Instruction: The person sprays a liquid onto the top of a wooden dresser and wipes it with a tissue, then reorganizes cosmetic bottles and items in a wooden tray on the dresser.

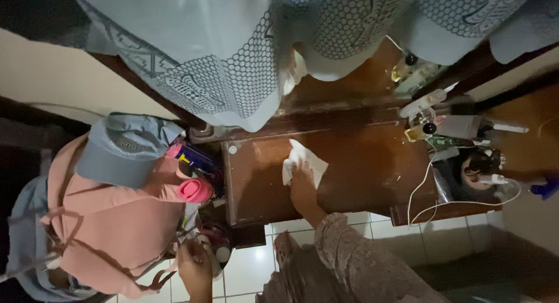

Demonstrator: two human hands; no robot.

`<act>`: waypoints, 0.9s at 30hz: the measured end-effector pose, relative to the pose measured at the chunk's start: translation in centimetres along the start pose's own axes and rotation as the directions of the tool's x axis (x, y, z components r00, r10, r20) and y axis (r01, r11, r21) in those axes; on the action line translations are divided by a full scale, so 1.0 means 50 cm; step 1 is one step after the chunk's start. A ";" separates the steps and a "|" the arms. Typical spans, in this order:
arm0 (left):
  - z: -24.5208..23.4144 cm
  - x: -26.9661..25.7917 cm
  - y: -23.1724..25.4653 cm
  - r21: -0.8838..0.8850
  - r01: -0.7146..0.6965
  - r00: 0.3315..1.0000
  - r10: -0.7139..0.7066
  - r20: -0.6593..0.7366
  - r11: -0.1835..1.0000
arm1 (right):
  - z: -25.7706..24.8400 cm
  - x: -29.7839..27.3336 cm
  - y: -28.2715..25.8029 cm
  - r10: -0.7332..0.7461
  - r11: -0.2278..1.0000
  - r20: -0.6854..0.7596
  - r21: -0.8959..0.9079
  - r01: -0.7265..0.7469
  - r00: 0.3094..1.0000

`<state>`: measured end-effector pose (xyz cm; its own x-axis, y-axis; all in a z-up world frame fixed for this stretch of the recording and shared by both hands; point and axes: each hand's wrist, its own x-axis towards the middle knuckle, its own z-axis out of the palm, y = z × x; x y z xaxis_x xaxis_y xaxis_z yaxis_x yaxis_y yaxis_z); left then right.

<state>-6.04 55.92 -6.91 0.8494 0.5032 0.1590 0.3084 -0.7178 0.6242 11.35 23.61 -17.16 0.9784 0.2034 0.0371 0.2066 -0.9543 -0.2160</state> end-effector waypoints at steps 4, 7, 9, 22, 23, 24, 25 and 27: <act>0.019 -0.012 -0.025 -0.066 0.206 0.972 -0.196 0.130 0.976 | 0.016 0.011 -0.042 -0.042 0.996 0.004 0.075 0.041 0.999; 0.030 -0.029 -0.046 -0.032 0.155 0.984 -0.152 0.096 0.987 | 0.017 0.039 -0.053 -0.073 0.963 -0.004 0.258 0.072 0.997; 0.028 -0.026 -0.058 -0.026 0.113 0.987 -0.109 0.120 0.993 | 0.011 0.080 -0.063 -0.083 0.907 -0.117 0.402 0.124 0.990; -0.090 -0.028 -0.029 -0.140 0.175 0.985 -0.175 0.017 0.975 | -0.109 0.281 -0.209 0.011 0.803 0.195 0.583 -0.125 0.981; -0.085 -0.028 -0.026 -0.094 0.153 0.988 -0.150 0.040 0.984 | -0.107 0.287 -0.212 -0.123 0.819 0.067 0.571 0.063 0.990; -0.080 -0.026 -0.022 -0.048 0.130 0.990 -0.127 0.063 0.990 | -0.100 0.293 -0.212 -0.259 0.808 -0.055 0.534 0.248 0.964; -0.075 -0.021 -0.019 -0.034 0.090 0.993 -0.087 0.079 0.995 | -0.087 0.301 -0.210 -0.391 0.773 -0.168 0.474 0.422 0.905; -0.061 -0.015 -0.011 -0.010 0.009 0.993 -0.007 0.115 1.000 | -0.046 0.336 -0.219 -0.544 0.800 -0.114 0.231 0.554 0.832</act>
<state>-8.15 57.41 -5.06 0.8906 0.4500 0.0655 0.3115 -0.7087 0.6330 25.56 36.96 -11.95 0.7023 0.6629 0.2595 0.7057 -0.5999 -0.3771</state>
